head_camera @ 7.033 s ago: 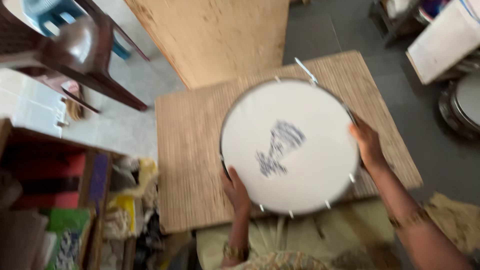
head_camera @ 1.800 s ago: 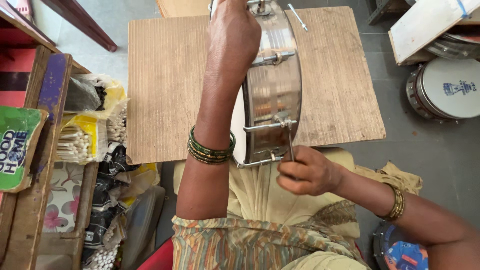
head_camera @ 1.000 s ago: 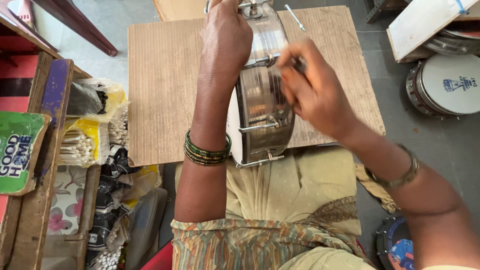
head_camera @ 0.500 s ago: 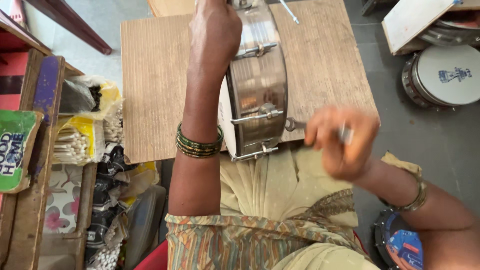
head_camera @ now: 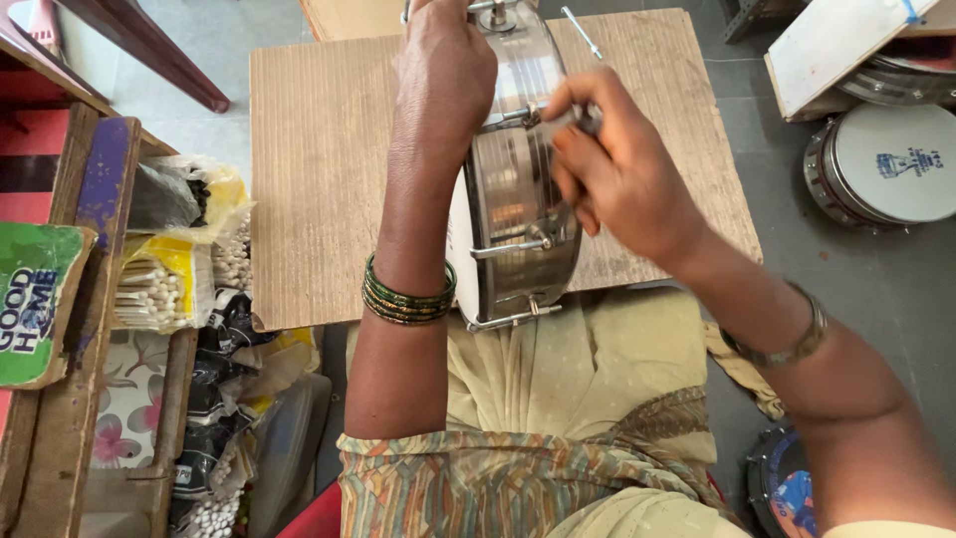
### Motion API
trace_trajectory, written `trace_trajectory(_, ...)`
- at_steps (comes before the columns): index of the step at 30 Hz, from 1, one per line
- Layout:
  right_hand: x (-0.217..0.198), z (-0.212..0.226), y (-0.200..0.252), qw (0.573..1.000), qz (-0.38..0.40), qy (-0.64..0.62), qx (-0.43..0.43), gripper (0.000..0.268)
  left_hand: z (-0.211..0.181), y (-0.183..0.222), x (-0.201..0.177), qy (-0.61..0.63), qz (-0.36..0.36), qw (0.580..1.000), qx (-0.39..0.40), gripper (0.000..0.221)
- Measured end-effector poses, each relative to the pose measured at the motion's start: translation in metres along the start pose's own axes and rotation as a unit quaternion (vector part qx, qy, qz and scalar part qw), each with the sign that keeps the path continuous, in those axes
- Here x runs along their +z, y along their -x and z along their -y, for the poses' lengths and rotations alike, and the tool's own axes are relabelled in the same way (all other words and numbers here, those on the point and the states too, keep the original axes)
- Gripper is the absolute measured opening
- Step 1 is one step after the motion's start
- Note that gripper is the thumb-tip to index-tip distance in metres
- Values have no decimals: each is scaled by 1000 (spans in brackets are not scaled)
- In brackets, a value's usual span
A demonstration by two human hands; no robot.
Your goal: The person uses a small wrench and their hands to tighten and adjust the tension rods around the rim of a snare drum.
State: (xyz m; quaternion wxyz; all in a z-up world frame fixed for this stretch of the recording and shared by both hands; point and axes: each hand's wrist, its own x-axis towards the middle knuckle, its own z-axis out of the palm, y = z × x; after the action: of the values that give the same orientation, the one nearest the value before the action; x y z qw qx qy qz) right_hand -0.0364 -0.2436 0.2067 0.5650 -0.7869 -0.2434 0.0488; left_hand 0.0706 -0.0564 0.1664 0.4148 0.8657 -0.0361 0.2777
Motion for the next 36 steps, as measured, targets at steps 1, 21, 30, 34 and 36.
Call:
trace_trajectory(1, 3, -6, 12, 997, -17, 60, -36, 10, 0, 0, -1, 3, 2, 1000, -5, 33)
trace_trajectory(21, -15, 7, 23, 989, -23, -140, -37, 22, 7, -4, -5, -6, -1, 1000, 8, 30)
trace_trajectory(30, 9, -9, 24, 995, -28, 35, -89, 12, -6, 0, -8, -15, 7, 1000, -11, 32)
trace_trajectory(34, 28, -49, 60, 851, -21, 252, -459, 20, -8, -1, -7, -15, 20, 1000, -15, 32)
trace_trajectory(36, 29, -64, 74, 786, 9, 318, -530, 20, -8, -1, -7, -4, 6, 1000, 7, 32)
